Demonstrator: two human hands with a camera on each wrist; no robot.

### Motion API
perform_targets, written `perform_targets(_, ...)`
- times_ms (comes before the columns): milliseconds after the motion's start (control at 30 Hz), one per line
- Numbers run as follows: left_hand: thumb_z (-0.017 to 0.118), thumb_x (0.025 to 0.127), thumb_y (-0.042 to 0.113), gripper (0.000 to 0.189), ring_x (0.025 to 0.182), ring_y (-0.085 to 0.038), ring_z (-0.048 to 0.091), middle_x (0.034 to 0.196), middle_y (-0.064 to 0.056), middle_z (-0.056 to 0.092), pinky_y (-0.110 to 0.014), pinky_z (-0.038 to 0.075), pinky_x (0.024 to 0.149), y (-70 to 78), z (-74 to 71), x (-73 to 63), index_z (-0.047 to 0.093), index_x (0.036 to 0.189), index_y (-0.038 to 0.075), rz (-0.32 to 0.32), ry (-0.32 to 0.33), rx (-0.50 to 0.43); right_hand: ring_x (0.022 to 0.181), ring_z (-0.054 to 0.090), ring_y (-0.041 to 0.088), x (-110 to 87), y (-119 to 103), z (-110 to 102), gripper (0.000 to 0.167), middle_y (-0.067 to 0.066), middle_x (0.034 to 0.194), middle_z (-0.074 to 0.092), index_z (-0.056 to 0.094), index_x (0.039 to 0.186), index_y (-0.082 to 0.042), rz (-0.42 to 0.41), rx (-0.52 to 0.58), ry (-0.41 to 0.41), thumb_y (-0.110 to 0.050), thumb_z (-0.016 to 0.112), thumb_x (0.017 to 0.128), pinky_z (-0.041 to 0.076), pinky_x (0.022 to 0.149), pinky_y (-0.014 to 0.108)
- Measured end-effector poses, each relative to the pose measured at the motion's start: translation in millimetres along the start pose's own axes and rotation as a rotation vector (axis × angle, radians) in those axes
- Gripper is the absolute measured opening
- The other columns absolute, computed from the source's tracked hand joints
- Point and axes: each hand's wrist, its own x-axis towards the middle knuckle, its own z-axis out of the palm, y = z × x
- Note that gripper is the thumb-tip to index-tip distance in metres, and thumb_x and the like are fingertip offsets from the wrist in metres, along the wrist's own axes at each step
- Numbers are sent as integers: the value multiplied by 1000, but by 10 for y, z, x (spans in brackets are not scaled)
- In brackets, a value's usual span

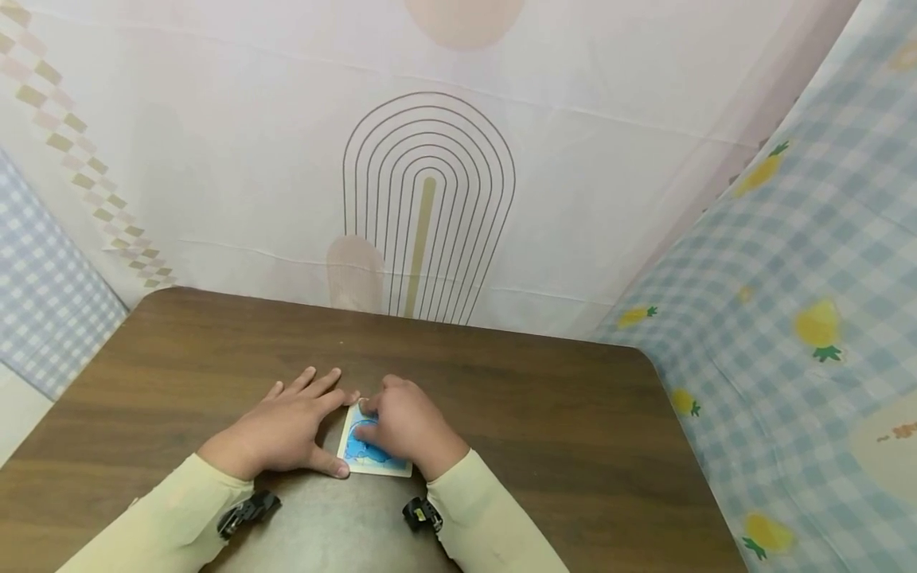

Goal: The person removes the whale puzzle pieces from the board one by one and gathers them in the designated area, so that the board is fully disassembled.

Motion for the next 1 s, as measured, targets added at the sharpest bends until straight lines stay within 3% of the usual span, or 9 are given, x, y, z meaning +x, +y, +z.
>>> perform_targets(233, 89, 73, 83, 113, 172, -56, 18, 188, -15, 25, -88, 19, 127, -15, -5, -7, 55, 168, 32, -5, 5, -3, 76, 44, 7, 4, 53, -13, 51, -5, 94, 62, 78, 141, -13, -17, 50, -57, -41, 88, 100, 40, 66, 21)
perform_targets(433, 89, 72, 85, 114, 172, -56, 19, 187, -16, 27, -88, 20, 127, -19, -13, -17, 55, 168, 32, -3, 18, -2, 85, 57, 4, 92, 45, -13, 28, -2, 104, 74, 88, 124, -12, -8, 108, 26, -31, 83, 105, 54, 77, 22)
perform_targets(567, 89, 72, 85, 115, 172, -56, 19, 187, -16, 27, -88, 20, 126, -4, -23, -22, 55, 168, 30, -1, 12, -4, 89, 61, 5, 141, 2, 26, 18, -3, 107, 76, 87, 117, -14, 44, 105, 76, -27, 78, 107, 59, 85, 27)
perform_targets(800, 89, 72, 85, 115, 172, -55, 19, 187, -16, 27, -88, 20, 127, 9, -7, -14, 56, 167, 29, -2, 6, 2, 82, 57, 6, 165, -33, 58, 8, -6, 99, 70, 83, 103, -17, 117, 104, 86, -23, 78, 105, 54, 76, 26)
perform_targets(1000, 89, 72, 84, 116, 172, -55, 19, 187, -16, 28, -88, 20, 127, 23, -13, -18, 55, 168, 29, -5, 8, 5, 82, 58, 5, 180, -28, 48, 11, -8, 96, 71, 81, 93, -20, 127, 100, 94, -23, 82, 103, 53, 76, 25)
